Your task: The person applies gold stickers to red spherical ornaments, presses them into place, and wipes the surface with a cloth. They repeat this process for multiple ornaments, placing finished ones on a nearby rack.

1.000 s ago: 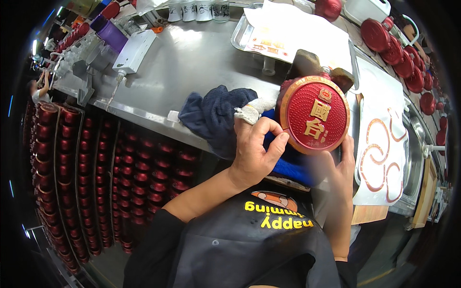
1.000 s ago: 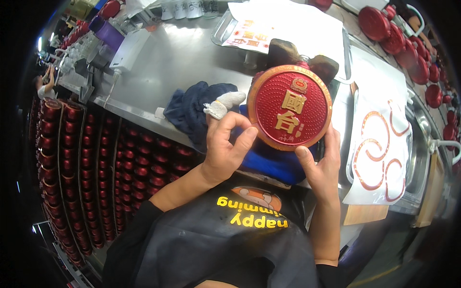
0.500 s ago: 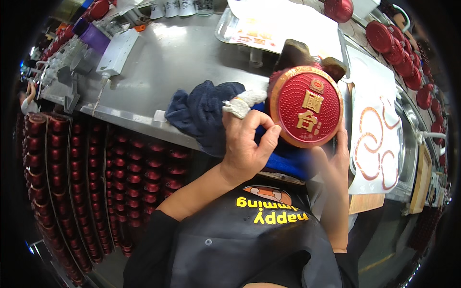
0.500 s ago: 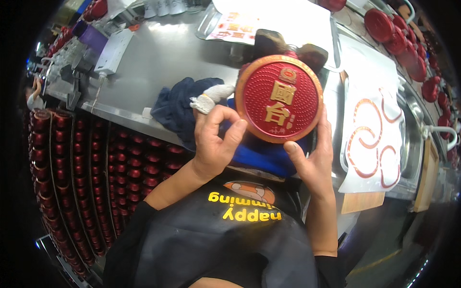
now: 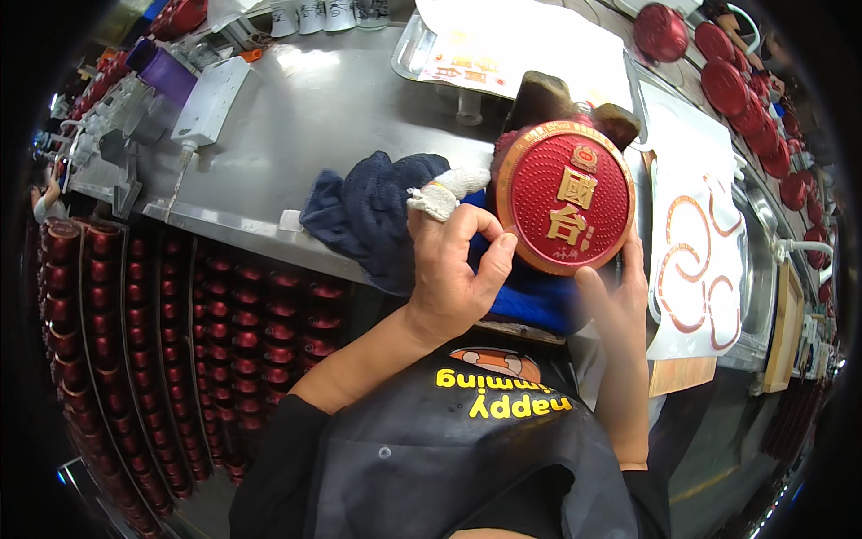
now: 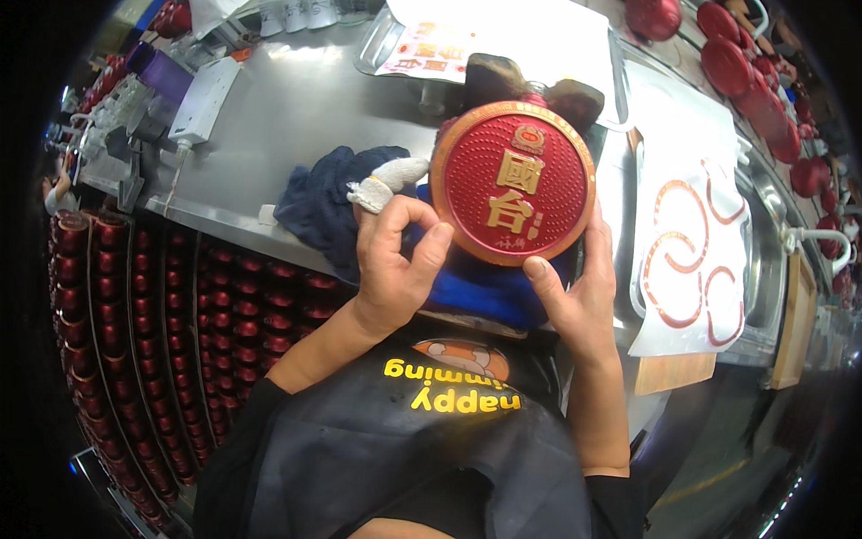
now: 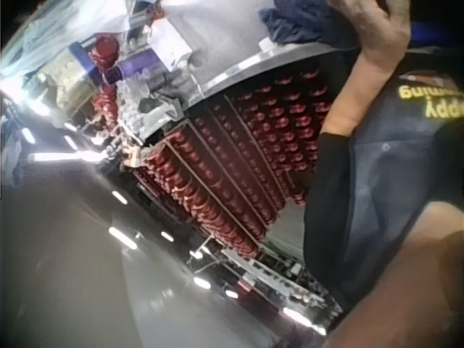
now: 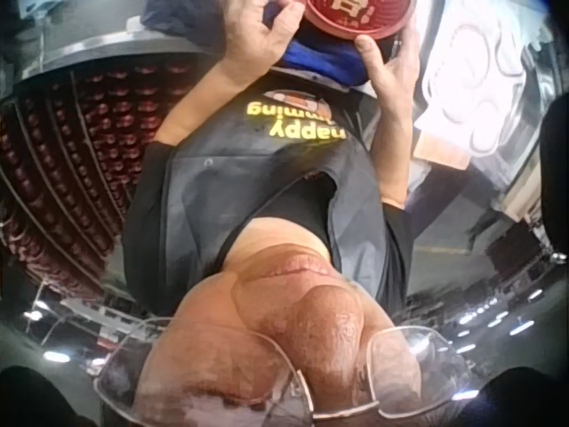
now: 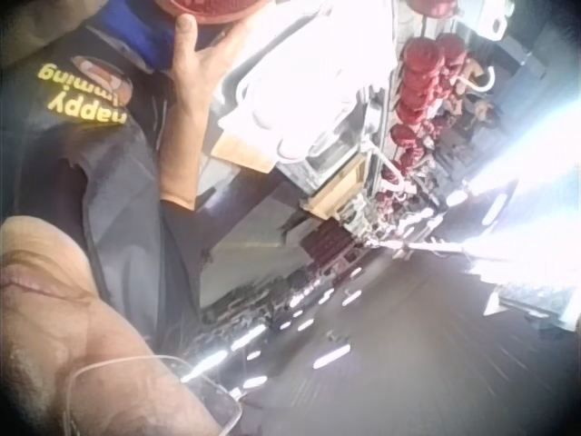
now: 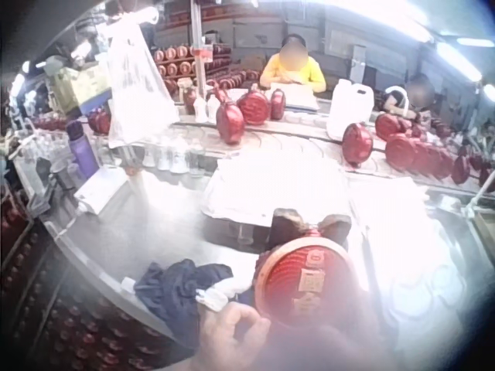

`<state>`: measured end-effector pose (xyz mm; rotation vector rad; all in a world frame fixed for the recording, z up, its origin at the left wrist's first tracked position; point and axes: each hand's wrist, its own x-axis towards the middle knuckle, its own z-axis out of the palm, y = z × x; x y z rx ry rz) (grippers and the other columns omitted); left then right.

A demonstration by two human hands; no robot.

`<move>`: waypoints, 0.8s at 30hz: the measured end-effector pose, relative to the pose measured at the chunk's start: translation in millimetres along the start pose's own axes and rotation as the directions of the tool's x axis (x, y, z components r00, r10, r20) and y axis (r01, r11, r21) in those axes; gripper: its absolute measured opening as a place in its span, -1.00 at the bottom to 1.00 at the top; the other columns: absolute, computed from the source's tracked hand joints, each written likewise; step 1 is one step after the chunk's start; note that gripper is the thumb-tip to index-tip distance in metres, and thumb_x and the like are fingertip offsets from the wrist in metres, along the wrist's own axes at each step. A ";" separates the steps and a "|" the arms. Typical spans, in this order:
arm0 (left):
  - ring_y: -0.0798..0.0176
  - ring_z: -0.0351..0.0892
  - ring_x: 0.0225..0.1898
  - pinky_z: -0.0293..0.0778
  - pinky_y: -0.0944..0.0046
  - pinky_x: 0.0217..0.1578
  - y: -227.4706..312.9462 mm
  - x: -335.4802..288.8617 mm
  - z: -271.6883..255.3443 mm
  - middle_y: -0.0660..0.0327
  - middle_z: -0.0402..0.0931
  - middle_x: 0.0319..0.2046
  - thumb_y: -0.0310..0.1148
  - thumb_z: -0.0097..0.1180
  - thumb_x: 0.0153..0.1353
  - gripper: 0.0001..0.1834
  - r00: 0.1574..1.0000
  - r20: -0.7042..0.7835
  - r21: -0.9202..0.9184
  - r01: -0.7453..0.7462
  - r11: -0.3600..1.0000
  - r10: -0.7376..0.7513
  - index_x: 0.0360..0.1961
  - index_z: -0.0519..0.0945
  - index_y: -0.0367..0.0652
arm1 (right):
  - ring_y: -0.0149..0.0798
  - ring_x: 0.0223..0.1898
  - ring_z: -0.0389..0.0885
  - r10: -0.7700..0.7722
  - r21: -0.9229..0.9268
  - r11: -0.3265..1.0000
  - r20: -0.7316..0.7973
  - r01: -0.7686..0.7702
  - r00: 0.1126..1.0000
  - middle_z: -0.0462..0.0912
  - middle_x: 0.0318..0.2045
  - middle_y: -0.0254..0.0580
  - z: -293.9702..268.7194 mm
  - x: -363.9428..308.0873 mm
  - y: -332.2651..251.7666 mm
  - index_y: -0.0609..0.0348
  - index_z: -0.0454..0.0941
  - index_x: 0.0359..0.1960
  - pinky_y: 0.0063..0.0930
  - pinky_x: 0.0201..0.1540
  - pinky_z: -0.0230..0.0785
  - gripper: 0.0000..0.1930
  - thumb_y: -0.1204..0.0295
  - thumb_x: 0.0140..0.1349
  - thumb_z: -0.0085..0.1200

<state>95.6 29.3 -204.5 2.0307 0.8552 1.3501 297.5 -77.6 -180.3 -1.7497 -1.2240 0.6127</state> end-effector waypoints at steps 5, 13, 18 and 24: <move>-0.03 0.40 0.18 0.23 0.05 0.26 -3.8 -5.3 -3.1 -0.08 0.52 0.07 -0.30 0.32 0.30 -0.77 0.992 0.070 -0.047 0.110 0.993 -0.106 -0.22 0.56 -0.21 | 0.02 0.40 0.36 0.027 -0.033 0.999 -0.017 -0.028 0.999 0.39 0.33 0.16 1.2 -1.0 1.9 0.40 0.19 0.47 -0.14 0.45 0.14 -0.07 0.07 0.22 0.34; 0.02 0.36 0.14 0.27 0.06 0.22 -8.3 -12.3 0.9 -0.03 0.38 0.05 -0.11 0.36 0.31 -0.39 0.984 0.130 -0.022 0.128 0.991 -0.124 0.13 0.32 -0.25 | 0.00 0.38 0.35 -0.002 -0.036 0.999 -0.018 0.002 1.000 0.38 0.32 0.13 1.8 -0.5 2.2 0.42 0.19 0.46 -0.17 0.45 0.11 -0.09 0.07 0.26 0.33; -0.02 0.37 0.01 0.15 -0.04 0.14 -9.4 -10.0 6.5 -0.01 0.43 -0.02 0.07 0.29 0.30 -0.33 0.992 0.064 -0.025 0.112 0.993 -0.110 0.12 0.33 -0.22 | -0.02 0.38 0.34 -0.006 -0.025 1.000 0.003 0.006 1.000 0.37 0.32 0.12 1.0 -0.5 0.9 0.42 0.17 0.46 -0.15 0.45 0.10 -0.08 0.04 0.27 0.33; -0.03 0.37 0.01 0.14 -0.06 0.14 -9.3 -7.7 7.7 -0.02 0.42 -0.02 0.11 0.29 0.29 -0.32 0.995 0.034 0.002 0.091 0.996 -0.091 0.11 0.33 -0.20 | -0.02 0.37 0.35 -0.004 -0.045 0.999 0.006 0.004 1.000 0.38 0.30 0.11 0.5 -0.1 0.0 0.41 0.18 0.46 -0.14 0.44 0.11 -0.08 0.02 0.27 0.32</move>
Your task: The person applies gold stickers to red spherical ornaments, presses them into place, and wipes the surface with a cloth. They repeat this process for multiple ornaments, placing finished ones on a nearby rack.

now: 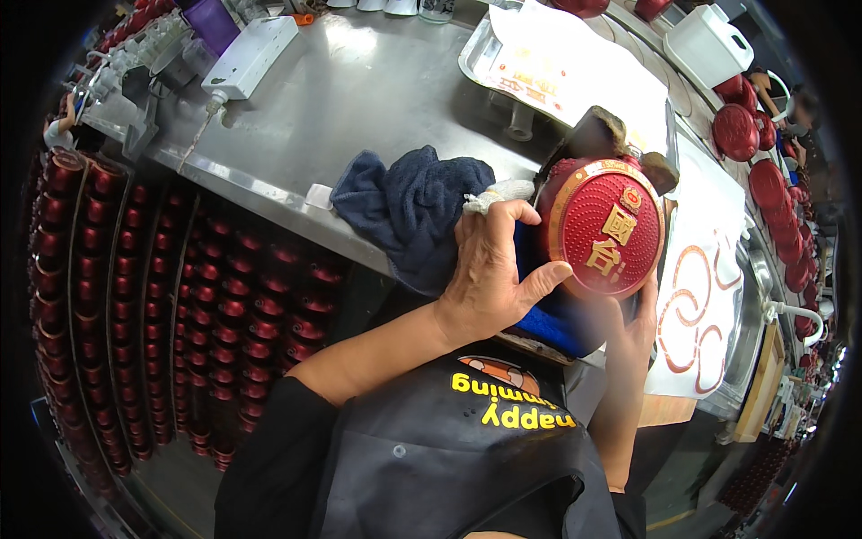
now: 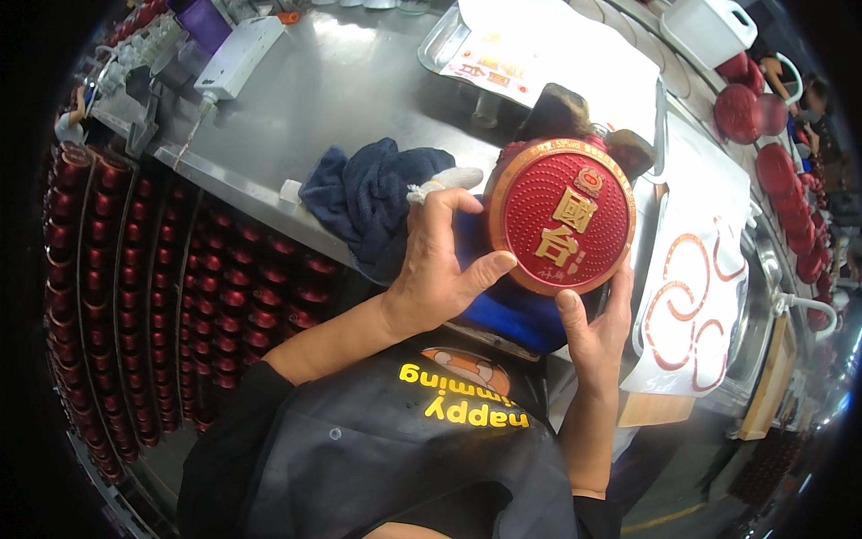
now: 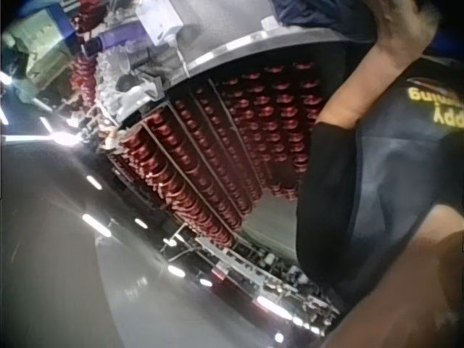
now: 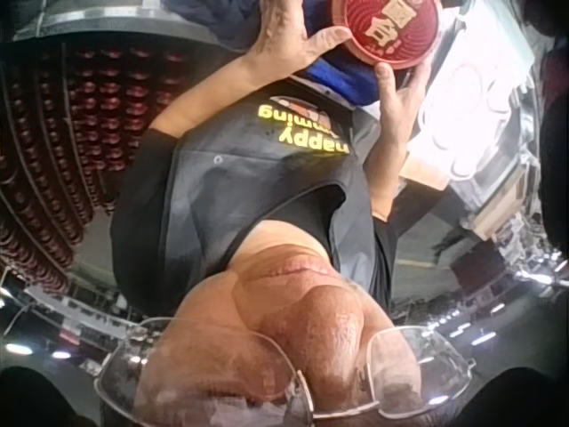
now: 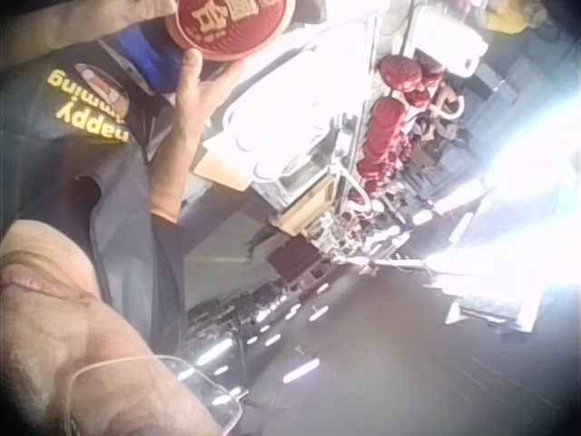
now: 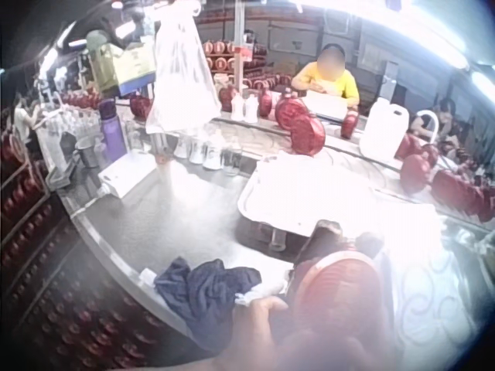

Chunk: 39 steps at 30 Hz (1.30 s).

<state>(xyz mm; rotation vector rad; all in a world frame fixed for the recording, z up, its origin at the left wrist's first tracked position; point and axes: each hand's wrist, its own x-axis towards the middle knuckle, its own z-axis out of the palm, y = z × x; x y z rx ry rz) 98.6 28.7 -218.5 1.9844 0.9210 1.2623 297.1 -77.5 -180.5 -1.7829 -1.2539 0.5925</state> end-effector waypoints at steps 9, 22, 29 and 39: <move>-0.03 0.37 0.03 0.11 -0.07 0.15 1.2 2.5 0.8 -0.01 0.42 -0.02 0.13 0.29 0.28 -0.32 1.000 -0.003 -0.007 0.012 1.000 -0.012 0.09 0.31 -0.18 | -0.04 0.36 0.36 -0.004 -0.005 1.000 -0.015 0.004 1.000 0.40 0.29 0.09 0.6 -1.0 0.2 0.39 0.20 0.45 -0.15 0.43 0.11 -0.08 -0.01 0.27 0.33; -0.11 0.36 0.14 0.07 -0.14 0.24 5.6 -8.9 -4.2 -0.07 0.43 0.07 0.16 0.19 0.34 -0.33 1.000 -0.028 -0.032 -0.014 0.999 0.013 0.15 0.36 -0.18 | -0.09 0.35 0.35 0.055 0.002 0.999 -0.009 -0.055 0.998 0.44 0.26 0.01 -1.0 -2.0 -0.5 0.37 0.24 0.42 -0.20 0.43 0.10 -0.11 -0.01 0.26 0.34; -0.19 -0.14 0.53 -0.35 -0.25 0.44 30.6 -53.6 -7.3 -0.04 0.14 0.49 0.37 -0.03 0.32 -0.05 0.900 0.355 0.343 -0.376 0.861 0.251 0.53 0.22 -0.04 | -0.10 0.34 0.36 0.029 0.031 0.999 0.020 -0.030 0.999 0.44 0.26 0.02 -2.0 -0.3 1.4 0.37 0.23 0.42 -0.21 0.41 0.12 -0.12 -0.01 0.27 0.33; -0.22 -0.20 0.55 -0.34 -0.33 0.40 34.5 -55.9 -3.6 0.00 0.03 0.53 0.30 0.22 0.15 0.05 0.908 0.357 0.346 -0.346 0.872 0.219 0.56 0.20 0.03 | -0.14 0.29 0.40 0.057 0.061 0.996 0.025 -0.058 0.998 0.46 0.24 -0.01 0.0 -2.3 -2.3 0.36 0.22 0.42 -0.23 0.39 0.15 -0.12 -0.02 0.29 0.30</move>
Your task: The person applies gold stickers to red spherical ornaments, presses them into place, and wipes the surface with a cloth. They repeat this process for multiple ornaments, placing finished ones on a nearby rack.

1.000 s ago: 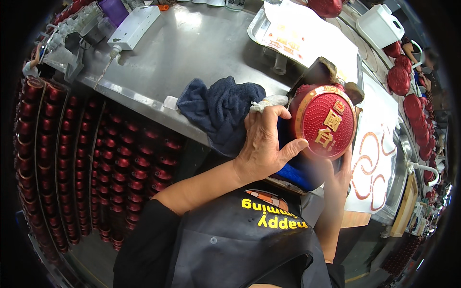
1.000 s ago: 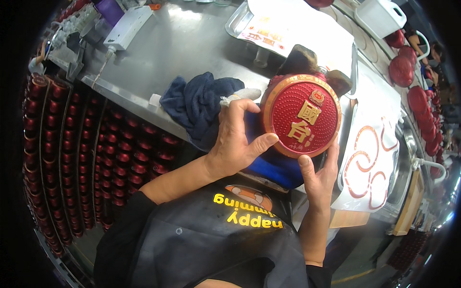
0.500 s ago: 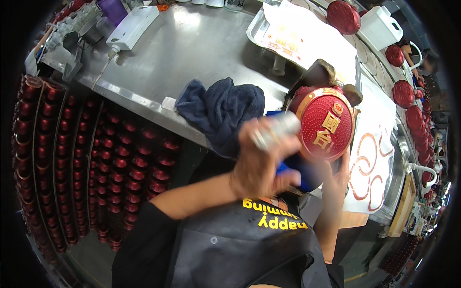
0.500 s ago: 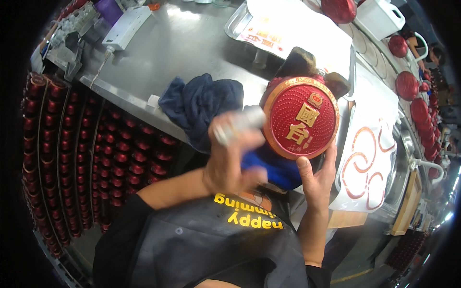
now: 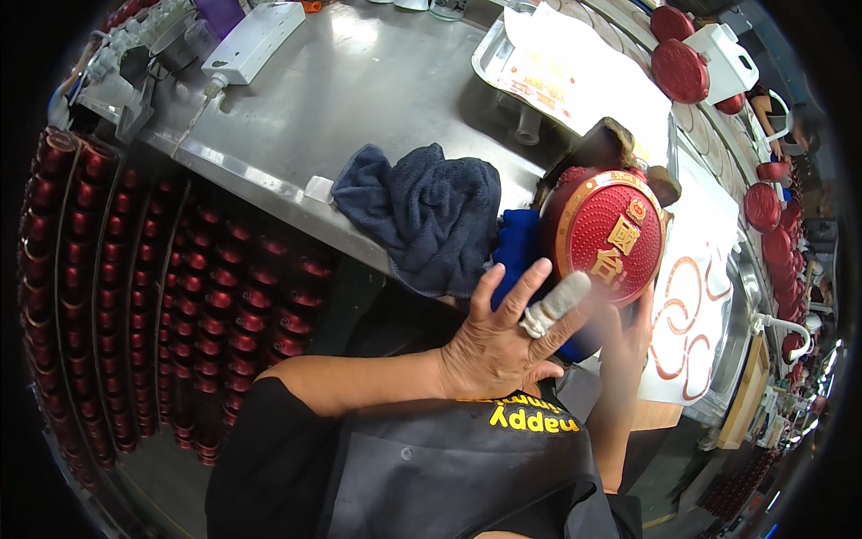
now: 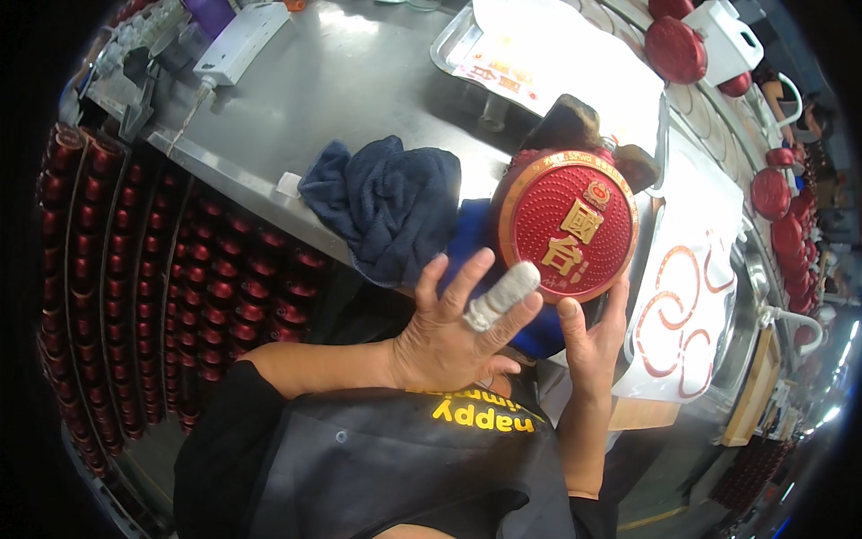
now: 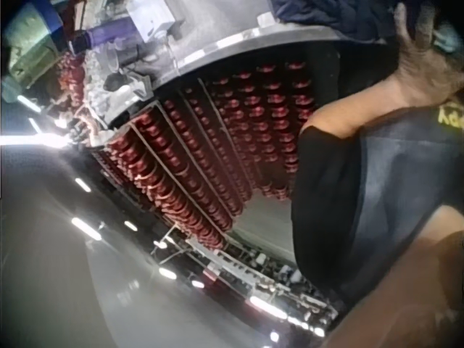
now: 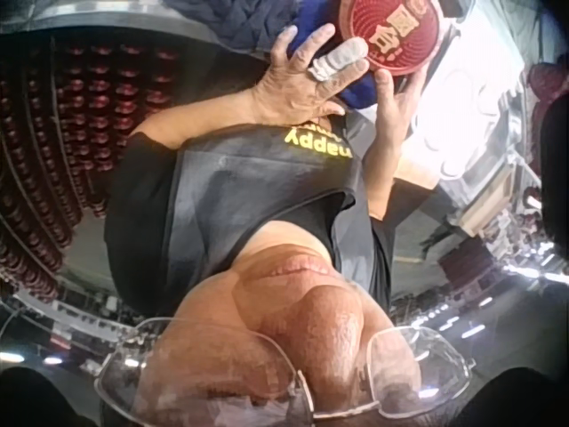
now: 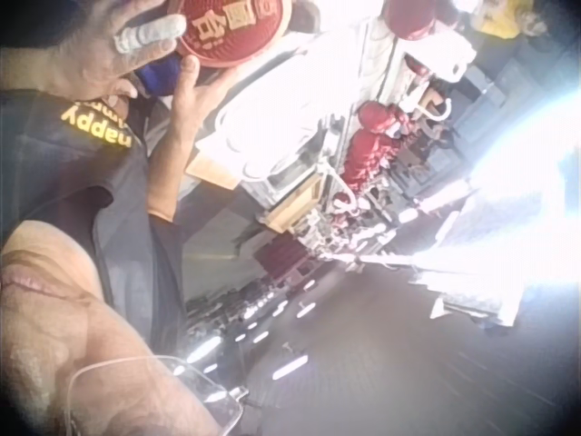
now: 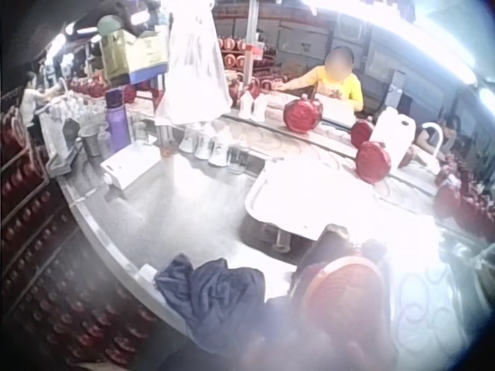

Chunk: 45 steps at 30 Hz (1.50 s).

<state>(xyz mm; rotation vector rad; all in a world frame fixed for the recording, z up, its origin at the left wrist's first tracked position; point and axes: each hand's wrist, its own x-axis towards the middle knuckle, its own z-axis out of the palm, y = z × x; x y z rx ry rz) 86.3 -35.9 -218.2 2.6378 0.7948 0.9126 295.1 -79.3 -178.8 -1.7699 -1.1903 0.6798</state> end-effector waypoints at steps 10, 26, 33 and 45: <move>-0.33 -0.17 0.57 -0.32 -0.28 0.45 -2.9 18.1 -4.6 -0.20 -0.01 0.54 0.26 0.24 0.16 0.19 0.993 -0.029 -0.064 0.113 0.992 -0.115 0.59 0.00 -0.24 | -0.14 0.29 0.42 0.019 0.001 1.000 0.005 -0.019 1.000 0.46 0.25 -0.01 0.8 1.7 -2.3 0.35 0.24 0.41 -0.24 0.37 0.19 -0.19 0.06 0.31 0.31; -0.24 0.37 0.38 0.03 -0.31 0.43 -71.1 164.6 -47.2 -0.06 0.50 0.27 0.19 -0.11 0.47 -0.22 0.924 0.198 -0.229 -0.283 0.932 0.329 0.43 0.37 -0.25 | 0.13 0.39 0.29 -0.071 0.048 0.996 0.047 0.068 0.996 0.31 0.39 0.20 -3.0 2.3 11.4 0.39 0.06 0.52 -0.07 0.45 0.08 0.07 0.06 0.15 0.42; -0.05 0.46 0.31 -0.02 -0.26 0.48 -31.1 194.5 -20.8 -0.01 0.67 -0.08 0.10 0.05 0.37 -0.40 0.724 0.274 -0.253 -0.581 0.774 0.633 0.11 0.60 -0.24 | 0.17 0.35 0.34 -0.100 0.026 0.995 0.080 0.098 0.992 0.35 0.34 0.21 -7.4 -2.3 35.9 0.37 0.05 0.53 -0.09 0.40 0.18 0.08 0.15 0.10 0.46; -0.02 0.08 0.57 -0.49 -0.27 0.53 -22.7 32.4 -19.8 0.21 0.48 0.36 0.21 -0.17 0.48 -0.36 0.934 0.142 0.269 -0.355 0.895 0.328 0.38 0.53 0.09 | -0.38 -0.32 0.64 -0.380 -0.063 0.925 -0.091 0.375 0.921 0.67 -0.31 -0.10 -9.7 -15.6 12.4 0.32 0.55 -0.03 -0.47 -0.24 0.51 -0.75 0.44 0.37 0.25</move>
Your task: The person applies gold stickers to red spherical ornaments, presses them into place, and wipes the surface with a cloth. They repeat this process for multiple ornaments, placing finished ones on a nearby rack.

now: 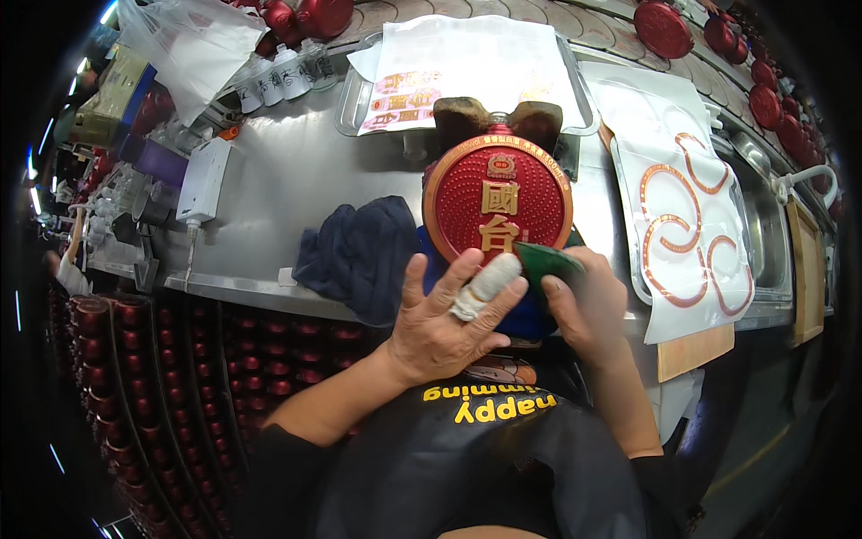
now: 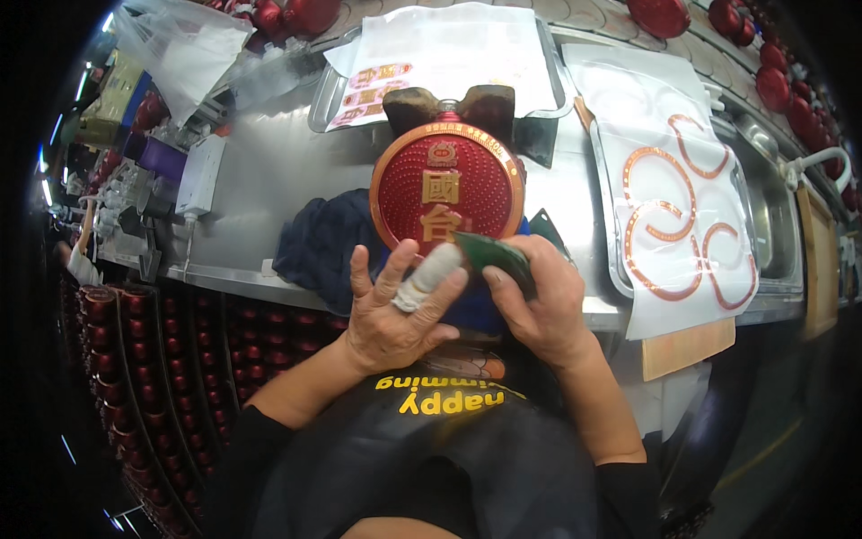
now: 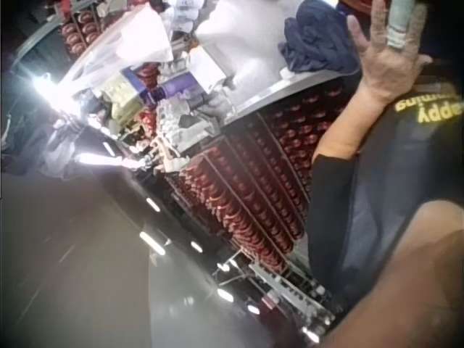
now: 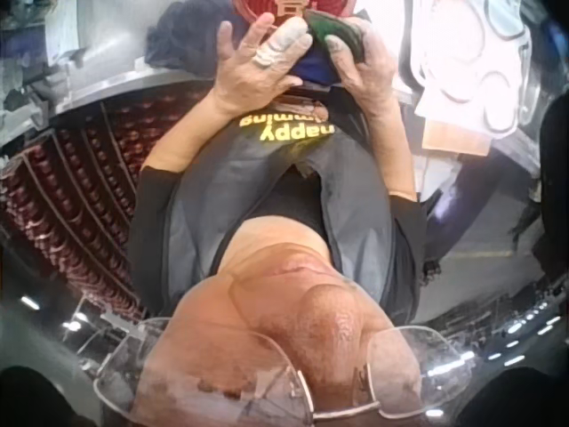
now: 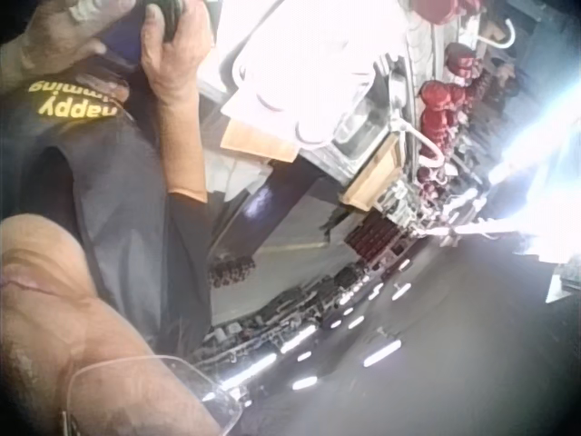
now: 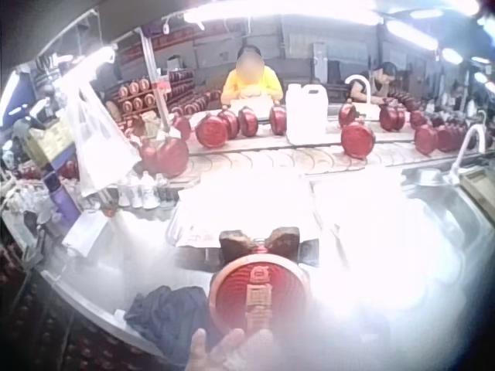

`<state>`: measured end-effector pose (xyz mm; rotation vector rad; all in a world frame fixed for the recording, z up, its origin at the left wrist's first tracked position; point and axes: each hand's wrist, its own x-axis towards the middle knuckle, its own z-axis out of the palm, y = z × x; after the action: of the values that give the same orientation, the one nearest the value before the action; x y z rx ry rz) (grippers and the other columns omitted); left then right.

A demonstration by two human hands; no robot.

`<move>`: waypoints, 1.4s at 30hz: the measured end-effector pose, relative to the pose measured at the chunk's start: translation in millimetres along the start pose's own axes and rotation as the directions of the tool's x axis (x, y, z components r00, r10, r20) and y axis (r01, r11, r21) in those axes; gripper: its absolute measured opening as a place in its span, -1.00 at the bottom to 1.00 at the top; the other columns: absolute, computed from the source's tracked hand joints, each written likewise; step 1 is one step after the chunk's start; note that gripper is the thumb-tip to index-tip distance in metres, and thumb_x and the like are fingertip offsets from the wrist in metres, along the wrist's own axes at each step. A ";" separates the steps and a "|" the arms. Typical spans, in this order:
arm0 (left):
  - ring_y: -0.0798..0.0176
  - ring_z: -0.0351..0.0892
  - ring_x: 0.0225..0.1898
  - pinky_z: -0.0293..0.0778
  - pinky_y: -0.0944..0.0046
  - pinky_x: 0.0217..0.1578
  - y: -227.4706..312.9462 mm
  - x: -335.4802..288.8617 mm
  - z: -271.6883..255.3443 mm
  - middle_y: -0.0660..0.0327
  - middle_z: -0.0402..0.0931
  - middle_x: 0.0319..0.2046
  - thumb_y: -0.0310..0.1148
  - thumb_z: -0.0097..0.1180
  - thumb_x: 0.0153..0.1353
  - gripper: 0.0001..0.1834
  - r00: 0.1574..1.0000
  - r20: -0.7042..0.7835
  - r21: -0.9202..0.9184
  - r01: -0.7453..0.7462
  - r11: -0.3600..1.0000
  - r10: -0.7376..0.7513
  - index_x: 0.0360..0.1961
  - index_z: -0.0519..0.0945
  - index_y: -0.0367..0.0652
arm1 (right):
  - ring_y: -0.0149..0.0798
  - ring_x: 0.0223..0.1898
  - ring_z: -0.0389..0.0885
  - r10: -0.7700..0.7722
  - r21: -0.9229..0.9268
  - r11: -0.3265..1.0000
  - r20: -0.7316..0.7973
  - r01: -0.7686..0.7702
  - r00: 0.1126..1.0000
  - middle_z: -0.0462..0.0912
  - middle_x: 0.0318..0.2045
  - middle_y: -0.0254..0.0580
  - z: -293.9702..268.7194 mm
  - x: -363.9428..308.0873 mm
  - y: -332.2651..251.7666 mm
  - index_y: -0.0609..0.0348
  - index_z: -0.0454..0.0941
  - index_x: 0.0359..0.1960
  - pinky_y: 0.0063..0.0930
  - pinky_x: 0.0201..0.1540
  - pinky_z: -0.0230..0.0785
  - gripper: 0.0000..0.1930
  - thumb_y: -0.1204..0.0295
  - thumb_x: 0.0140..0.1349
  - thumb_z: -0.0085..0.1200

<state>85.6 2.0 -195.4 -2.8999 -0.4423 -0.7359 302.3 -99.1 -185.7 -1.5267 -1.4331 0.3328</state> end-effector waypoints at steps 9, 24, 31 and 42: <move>-0.29 0.09 0.53 -0.37 -0.32 0.49 -6.2 -12.4 12.6 -0.17 0.30 0.43 0.14 -0.14 0.52 -0.19 0.927 -0.079 -0.335 0.321 0.886 -0.366 0.49 0.25 -0.34 | -0.42 -0.32 0.64 0.173 0.218 0.966 -0.142 -0.139 0.975 0.70 -0.31 -0.20 -6.8 30.6 28.1 0.33 0.50 0.02 -0.54 -0.23 0.51 -0.69 0.35 0.42 0.22; -0.14 0.32 0.45 -0.05 -0.16 0.49 -60.1 24.1 18.5 -0.21 0.32 0.41 0.05 -0.16 0.56 -0.22 0.914 -0.175 -0.612 0.189 0.768 -0.365 0.51 0.15 -0.42 | -0.29 -0.27 0.59 -0.096 -0.080 0.994 -0.237 0.080 0.967 0.61 -0.26 -0.17 -19.0 57.4 43.8 0.27 0.54 0.05 -0.47 -0.20 0.46 -0.72 0.47 0.35 0.23; -0.18 0.20 0.50 -0.08 -0.06 0.52 -45.4 -2.7 26.2 -0.29 0.15 0.48 0.13 -0.35 0.58 -0.13 0.851 -0.023 -0.810 0.292 0.508 -0.525 0.53 0.00 -0.50 | -0.28 -0.35 0.47 -0.520 -0.408 0.709 0.250 0.576 0.817 0.53 -0.34 -0.38 -5.8 7.8 -17.9 0.03 0.70 -0.14 -0.20 -0.14 0.23 -0.65 0.51 -0.04 0.32; -0.22 0.14 0.52 -0.12 -0.05 0.52 -47.1 -7.1 24.2 -0.32 0.07 0.50 0.19 -0.39 0.56 -0.07 0.828 -0.014 -0.929 0.196 0.314 -0.561 0.51 -0.03 -0.56 | -0.02 -0.37 0.67 -0.253 -0.384 0.727 0.620 0.569 0.742 0.68 -0.43 -0.08 35.5 143.0 -76.7 0.17 0.50 -0.03 -0.18 -0.03 0.34 -0.66 0.43 0.17 0.27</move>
<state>76.1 49.5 -218.1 -3.4464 -0.9870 -2.1612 267.3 28.8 -85.5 -1.5300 -2.4573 0.0321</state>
